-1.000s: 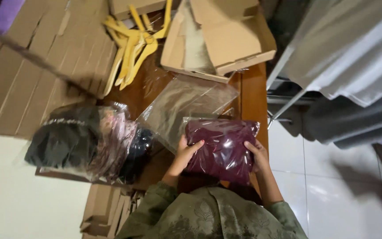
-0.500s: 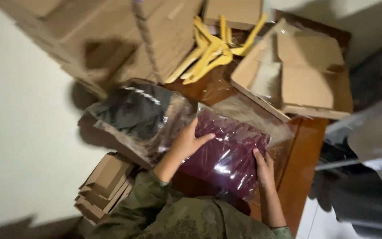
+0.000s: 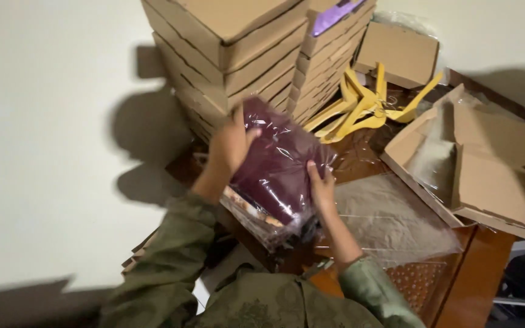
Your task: Packing clothes into plastic sleeves and cardboard boxes for shipping.
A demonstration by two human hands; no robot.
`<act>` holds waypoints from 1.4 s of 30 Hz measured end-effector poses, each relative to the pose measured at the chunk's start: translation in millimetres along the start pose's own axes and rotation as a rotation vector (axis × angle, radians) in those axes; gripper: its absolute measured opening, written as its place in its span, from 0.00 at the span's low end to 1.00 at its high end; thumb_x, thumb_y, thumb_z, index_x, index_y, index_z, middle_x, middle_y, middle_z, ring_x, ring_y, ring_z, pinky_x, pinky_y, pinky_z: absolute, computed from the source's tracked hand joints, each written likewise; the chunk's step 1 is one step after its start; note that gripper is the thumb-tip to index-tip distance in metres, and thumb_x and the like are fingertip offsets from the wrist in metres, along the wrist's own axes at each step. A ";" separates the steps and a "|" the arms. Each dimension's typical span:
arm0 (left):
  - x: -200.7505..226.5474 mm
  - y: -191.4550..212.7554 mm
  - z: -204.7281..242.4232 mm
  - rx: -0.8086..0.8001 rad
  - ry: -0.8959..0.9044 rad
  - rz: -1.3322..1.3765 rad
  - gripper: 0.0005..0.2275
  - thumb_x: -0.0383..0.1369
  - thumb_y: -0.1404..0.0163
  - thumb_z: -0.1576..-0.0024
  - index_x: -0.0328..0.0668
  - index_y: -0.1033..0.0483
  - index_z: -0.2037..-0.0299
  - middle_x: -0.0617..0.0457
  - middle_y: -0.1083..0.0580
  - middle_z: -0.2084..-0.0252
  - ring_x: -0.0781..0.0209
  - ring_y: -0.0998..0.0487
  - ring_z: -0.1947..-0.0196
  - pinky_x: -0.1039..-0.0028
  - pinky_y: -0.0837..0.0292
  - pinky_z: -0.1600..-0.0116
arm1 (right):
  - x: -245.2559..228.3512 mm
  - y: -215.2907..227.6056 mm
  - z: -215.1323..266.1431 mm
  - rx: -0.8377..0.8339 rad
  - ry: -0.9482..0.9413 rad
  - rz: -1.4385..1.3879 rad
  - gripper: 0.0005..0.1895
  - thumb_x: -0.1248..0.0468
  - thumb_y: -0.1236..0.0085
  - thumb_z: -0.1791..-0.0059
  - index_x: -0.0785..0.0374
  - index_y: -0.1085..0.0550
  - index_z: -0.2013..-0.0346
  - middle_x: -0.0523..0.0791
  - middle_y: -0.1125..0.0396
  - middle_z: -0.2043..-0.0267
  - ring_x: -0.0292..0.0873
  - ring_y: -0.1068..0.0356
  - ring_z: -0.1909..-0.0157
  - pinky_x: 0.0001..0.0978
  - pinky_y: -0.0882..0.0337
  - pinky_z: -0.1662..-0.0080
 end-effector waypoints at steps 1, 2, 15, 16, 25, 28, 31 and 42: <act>-26.5 -22.4 7.4 0.060 0.025 -0.112 0.38 0.49 0.43 0.44 0.38 0.46 0.29 0.30 0.24 0.54 0.33 0.21 0.59 0.53 0.24 0.56 | 19.0 1.9 -6.5 0.018 0.027 0.305 0.24 0.51 0.41 0.43 0.73 0.24 0.49 0.47 0.29 0.56 0.39 0.35 0.58 0.33 0.31 0.54; -24.5 -22.8 14.9 0.062 0.029 -0.107 0.38 0.49 0.43 0.44 0.38 0.46 0.29 0.30 0.24 0.54 0.33 0.21 0.59 0.53 0.24 0.56 | 22.6 4.8 -4.7 0.016 0.028 0.311 0.24 0.51 0.41 0.43 0.73 0.24 0.49 0.47 0.29 0.56 0.39 0.35 0.58 0.33 0.31 0.54; -35.4 -37.4 30.7 -0.049 0.092 0.172 0.27 0.50 0.53 0.37 0.65 0.43 0.27 0.35 0.23 0.55 0.35 0.20 0.64 0.55 0.23 0.63 | 64.4 33.7 17.0 0.200 -0.137 0.202 0.19 0.51 0.39 0.42 0.66 0.24 0.51 0.44 0.39 0.67 0.41 0.46 0.68 0.35 0.46 0.66; -39.9 -45.9 31.0 -0.164 0.161 0.140 0.27 0.50 0.54 0.37 0.66 0.44 0.26 0.35 0.23 0.59 0.36 0.20 0.68 0.54 0.23 0.66 | 58.1 29.0 18.2 0.183 -0.113 0.151 0.18 0.51 0.39 0.44 0.63 0.24 0.52 0.41 0.39 0.69 0.37 0.47 0.70 0.32 0.47 0.69; -44.1 -60.8 35.2 -0.317 0.195 0.055 0.25 0.46 0.63 0.32 0.67 0.49 0.24 0.47 0.31 0.83 0.51 0.28 0.85 0.62 0.29 0.76 | 22.1 10.1 28.5 0.166 -0.079 0.167 0.20 0.47 0.42 0.48 0.61 0.25 0.59 0.35 0.33 0.69 0.29 0.39 0.71 0.22 0.38 0.69; -42.1 -59.4 34.2 -0.194 0.105 0.052 0.24 0.45 0.62 0.31 0.65 0.47 0.25 0.46 0.30 0.78 0.53 0.28 0.86 0.64 0.30 0.78 | 29.9 16.5 29.9 0.217 -0.146 0.219 0.20 0.46 0.42 0.47 0.61 0.28 0.63 0.36 0.40 0.77 0.32 0.49 0.79 0.27 0.49 0.77; -49.7 -72.6 37.3 -0.275 0.144 0.043 0.25 0.46 0.63 0.32 0.66 0.49 0.24 0.46 0.29 0.80 0.52 0.29 0.84 0.62 0.30 0.76 | 28.1 15.7 32.1 0.212 -0.114 0.213 0.19 0.46 0.42 0.47 0.60 0.27 0.64 0.33 0.42 0.78 0.29 0.48 0.79 0.24 0.48 0.76; -29.8 -17.8 50.9 -0.334 0.209 0.023 0.26 0.43 0.57 0.35 0.56 0.44 0.26 0.36 0.23 0.55 0.39 0.21 0.59 0.56 0.25 0.54 | 83.2 83.5 37.7 0.230 -0.363 -0.083 0.29 0.44 0.44 0.48 0.68 0.28 0.50 0.49 0.30 0.65 0.42 0.32 0.69 0.36 0.30 0.68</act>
Point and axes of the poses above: each hand's wrist, its own z-axis away from the middle knuckle, its own y-axis out of the back of the hand, x = y × z, the point moved 9 cm from there along -z, towards the middle knuckle
